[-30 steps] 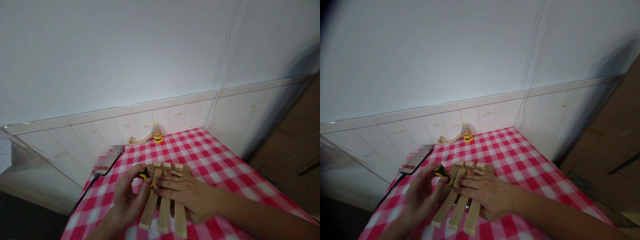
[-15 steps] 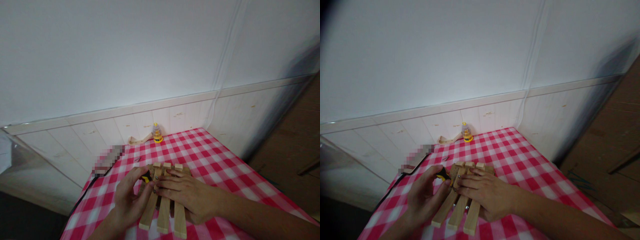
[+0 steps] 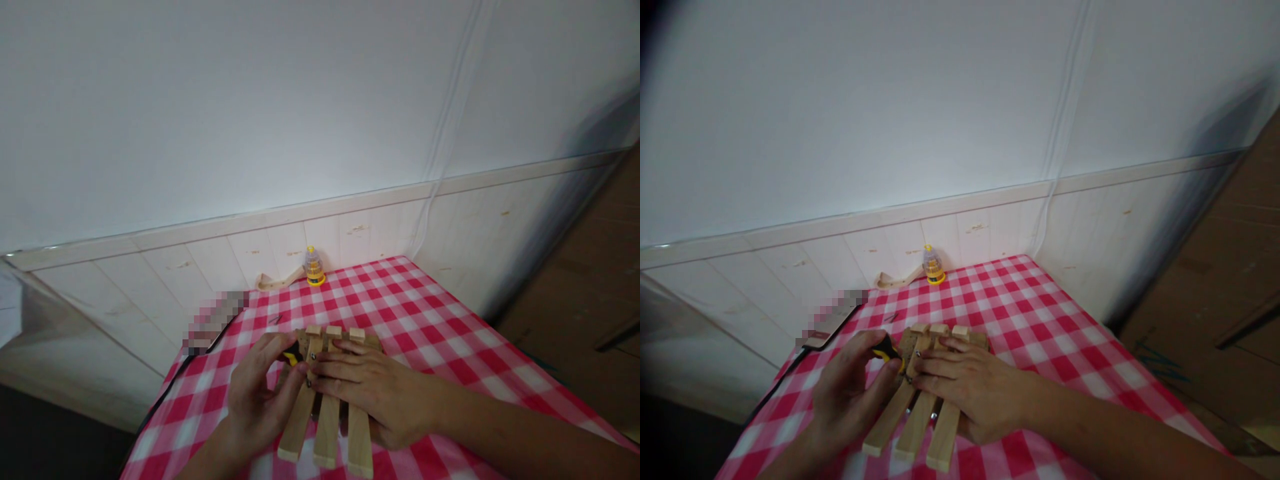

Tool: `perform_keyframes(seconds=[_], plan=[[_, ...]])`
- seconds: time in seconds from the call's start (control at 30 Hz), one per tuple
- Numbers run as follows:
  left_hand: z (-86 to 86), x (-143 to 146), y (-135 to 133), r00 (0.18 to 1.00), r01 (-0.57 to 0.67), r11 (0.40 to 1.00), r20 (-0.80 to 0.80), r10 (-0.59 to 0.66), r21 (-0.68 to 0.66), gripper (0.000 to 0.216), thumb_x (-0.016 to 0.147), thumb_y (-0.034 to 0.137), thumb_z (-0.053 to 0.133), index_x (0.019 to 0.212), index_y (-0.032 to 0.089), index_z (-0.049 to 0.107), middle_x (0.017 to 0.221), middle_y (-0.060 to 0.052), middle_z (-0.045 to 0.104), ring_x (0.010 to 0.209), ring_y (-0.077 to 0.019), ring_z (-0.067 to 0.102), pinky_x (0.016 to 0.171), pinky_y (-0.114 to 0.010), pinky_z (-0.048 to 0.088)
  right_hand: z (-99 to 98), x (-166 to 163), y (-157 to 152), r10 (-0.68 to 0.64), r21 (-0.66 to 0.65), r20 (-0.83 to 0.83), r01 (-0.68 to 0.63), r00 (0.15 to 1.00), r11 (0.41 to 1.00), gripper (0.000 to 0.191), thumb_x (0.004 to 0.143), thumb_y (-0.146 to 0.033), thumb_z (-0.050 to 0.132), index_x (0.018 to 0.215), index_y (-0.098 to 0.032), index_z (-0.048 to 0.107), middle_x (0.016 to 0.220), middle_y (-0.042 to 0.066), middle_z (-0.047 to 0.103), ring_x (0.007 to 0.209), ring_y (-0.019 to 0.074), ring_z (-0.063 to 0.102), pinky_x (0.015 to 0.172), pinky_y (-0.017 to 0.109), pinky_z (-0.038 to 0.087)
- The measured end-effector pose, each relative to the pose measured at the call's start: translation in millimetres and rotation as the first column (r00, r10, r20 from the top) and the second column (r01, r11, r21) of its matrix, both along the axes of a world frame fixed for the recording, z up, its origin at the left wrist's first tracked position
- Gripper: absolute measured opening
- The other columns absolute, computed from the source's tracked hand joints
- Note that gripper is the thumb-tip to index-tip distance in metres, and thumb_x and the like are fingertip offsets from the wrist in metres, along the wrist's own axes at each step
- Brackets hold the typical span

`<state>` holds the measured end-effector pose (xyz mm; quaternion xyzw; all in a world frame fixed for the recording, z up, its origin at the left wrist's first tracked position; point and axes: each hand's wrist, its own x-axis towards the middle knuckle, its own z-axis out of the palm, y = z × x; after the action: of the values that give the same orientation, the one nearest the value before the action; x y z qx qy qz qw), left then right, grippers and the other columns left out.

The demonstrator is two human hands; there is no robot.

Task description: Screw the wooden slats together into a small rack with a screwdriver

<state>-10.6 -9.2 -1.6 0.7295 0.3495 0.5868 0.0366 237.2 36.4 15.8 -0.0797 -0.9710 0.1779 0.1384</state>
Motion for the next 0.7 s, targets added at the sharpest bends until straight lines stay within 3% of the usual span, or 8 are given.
perform_keyframes(seconds=[0.17,0.5,0.7], plan=[[3.0,1,0,1.000,0.005,1.000,0.005,-0.005,-0.004,0.050,0.086,0.004,0.069,0.132,0.024,0.064,0.103,-0.007,0.072,0.090,-0.0185,0.070,0.072,-0.028,0.062,0.2,0,0,-0.004,-0.030,-0.018,0.004,1.000,1.000,0.073,0.087,-0.023,0.062,0.157,-0.017,0.042,0.158,0.013,0.051,0.151,0.0250,0.039,0.130,0.047,0.011],[-6.3,-3,0,0.999,0.021,1.000,0.039,-0.020,-0.011,0.052,0.088,0.003,0.067,0.136,0.025,0.064,0.113,-0.009,0.075,0.097,-0.0197,0.073,0.082,-0.030,0.065,0.0,0,0,-0.011,-0.039,-0.012,0.010,1.000,0.999,0.071,0.089,-0.025,0.062,0.156,-0.018,0.043,0.157,0.013,0.052,0.150,0.0250,0.041,0.130,0.047,0.011],[-15.2,-4,3,0.997,-0.013,0.999,0.078,0.016,-0.033,0.053,0.088,0.004,0.068,0.137,0.024,0.062,0.111,-0.009,0.074,0.093,-0.0180,0.073,0.080,-0.028,0.064,0.9,0,-1,-0.018,-0.026,0.010,0.018,1.000,1.000,0.068,0.089,-0.026,0.061,0.155,-0.017,0.045,0.157,0.012,0.052,0.151,0.0236,0.040,0.130,0.044,0.010]])
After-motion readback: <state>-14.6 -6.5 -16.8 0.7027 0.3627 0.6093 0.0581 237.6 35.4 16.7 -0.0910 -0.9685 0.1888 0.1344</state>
